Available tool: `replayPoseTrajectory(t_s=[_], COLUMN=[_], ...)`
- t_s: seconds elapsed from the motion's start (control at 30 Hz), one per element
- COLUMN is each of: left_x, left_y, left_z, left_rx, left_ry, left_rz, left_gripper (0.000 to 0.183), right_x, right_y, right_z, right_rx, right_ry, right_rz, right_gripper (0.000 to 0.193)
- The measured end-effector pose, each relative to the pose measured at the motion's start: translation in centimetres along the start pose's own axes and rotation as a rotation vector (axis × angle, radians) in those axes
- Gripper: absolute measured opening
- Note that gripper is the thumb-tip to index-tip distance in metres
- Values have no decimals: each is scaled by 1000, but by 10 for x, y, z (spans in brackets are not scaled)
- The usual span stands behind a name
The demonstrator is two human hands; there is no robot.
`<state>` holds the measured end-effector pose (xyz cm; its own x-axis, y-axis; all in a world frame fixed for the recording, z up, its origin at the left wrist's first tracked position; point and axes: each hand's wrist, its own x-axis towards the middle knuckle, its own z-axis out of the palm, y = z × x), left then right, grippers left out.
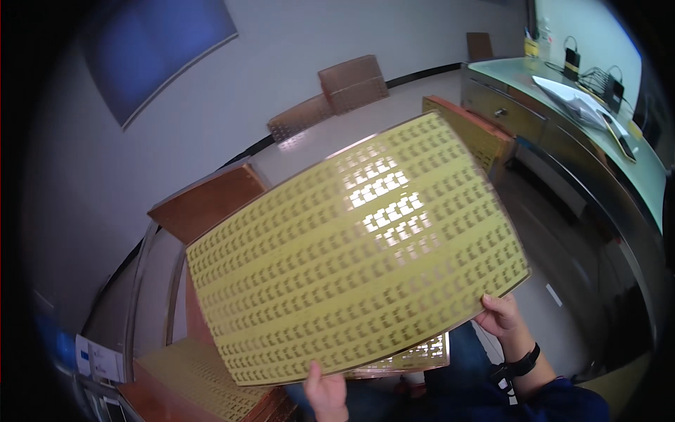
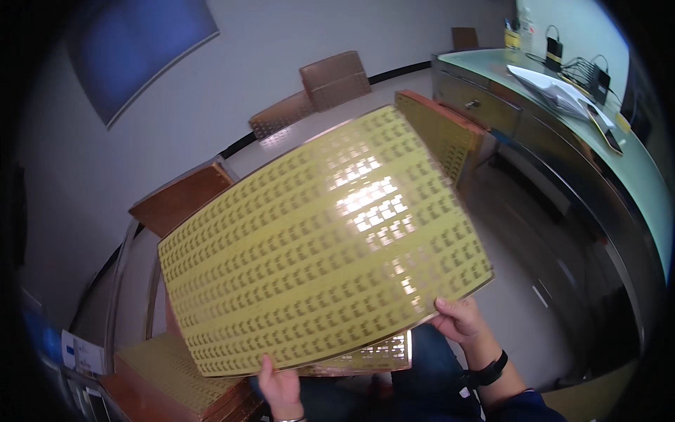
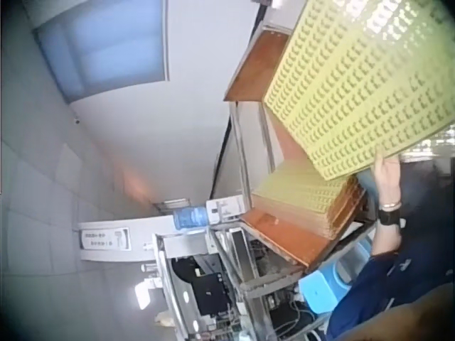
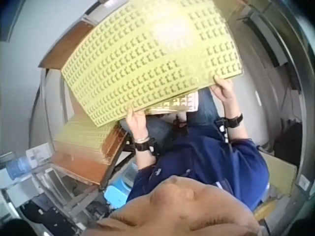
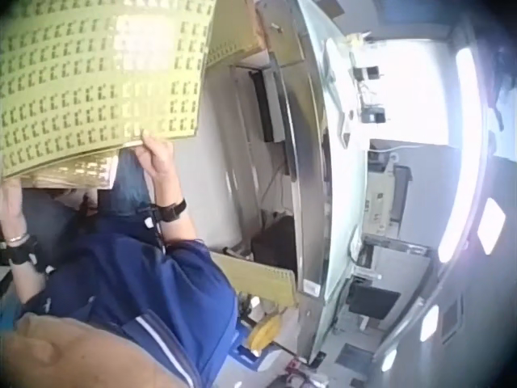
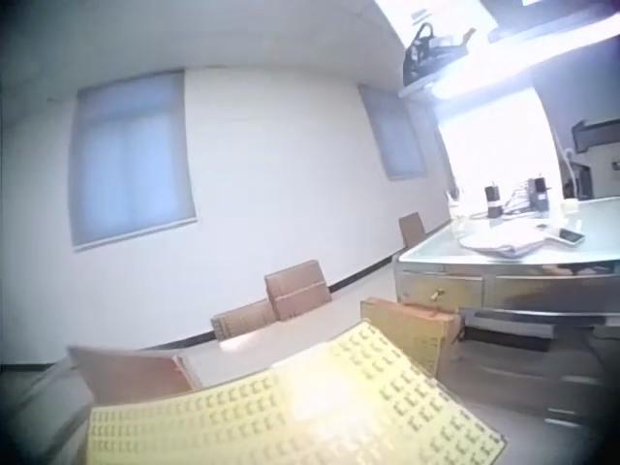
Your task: Marking individual components on large printed circuit board panels with a pen.
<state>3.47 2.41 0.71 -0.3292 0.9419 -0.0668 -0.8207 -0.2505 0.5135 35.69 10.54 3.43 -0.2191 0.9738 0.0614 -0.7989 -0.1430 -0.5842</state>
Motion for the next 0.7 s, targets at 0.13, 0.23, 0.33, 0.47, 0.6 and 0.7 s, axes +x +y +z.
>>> replayPoseTrajectory(t_s=[0.13,0.23,0.33,0.47,0.6,0.7], left_x=[6,0,-3,-2,0,1], left_y=[30,41,42,37,41,39], left_z=[-40,-52,-19,0,-24,-20], left_rx=[48,-85,96,170,90,144], left_ry=[167,49,348,443,259,276], left_rz=[59,-3,56,73,64,101], left_gripper=[47,42,43,44,46,46], right_x=[-7,-10,-8,-9,-10,-10], right_y=[-33,-38,-35,-35,-37,-37], right_z=[-6,-7,-4,-8,-8,-8], right_rx=[-44,-107,-190,-289,-367,-358], right_ry=[-25,-88,-147,-189,-194,-211], right_rz=[40,99,133,144,167,172], right_gripper=[63,67,68,68,68,67])
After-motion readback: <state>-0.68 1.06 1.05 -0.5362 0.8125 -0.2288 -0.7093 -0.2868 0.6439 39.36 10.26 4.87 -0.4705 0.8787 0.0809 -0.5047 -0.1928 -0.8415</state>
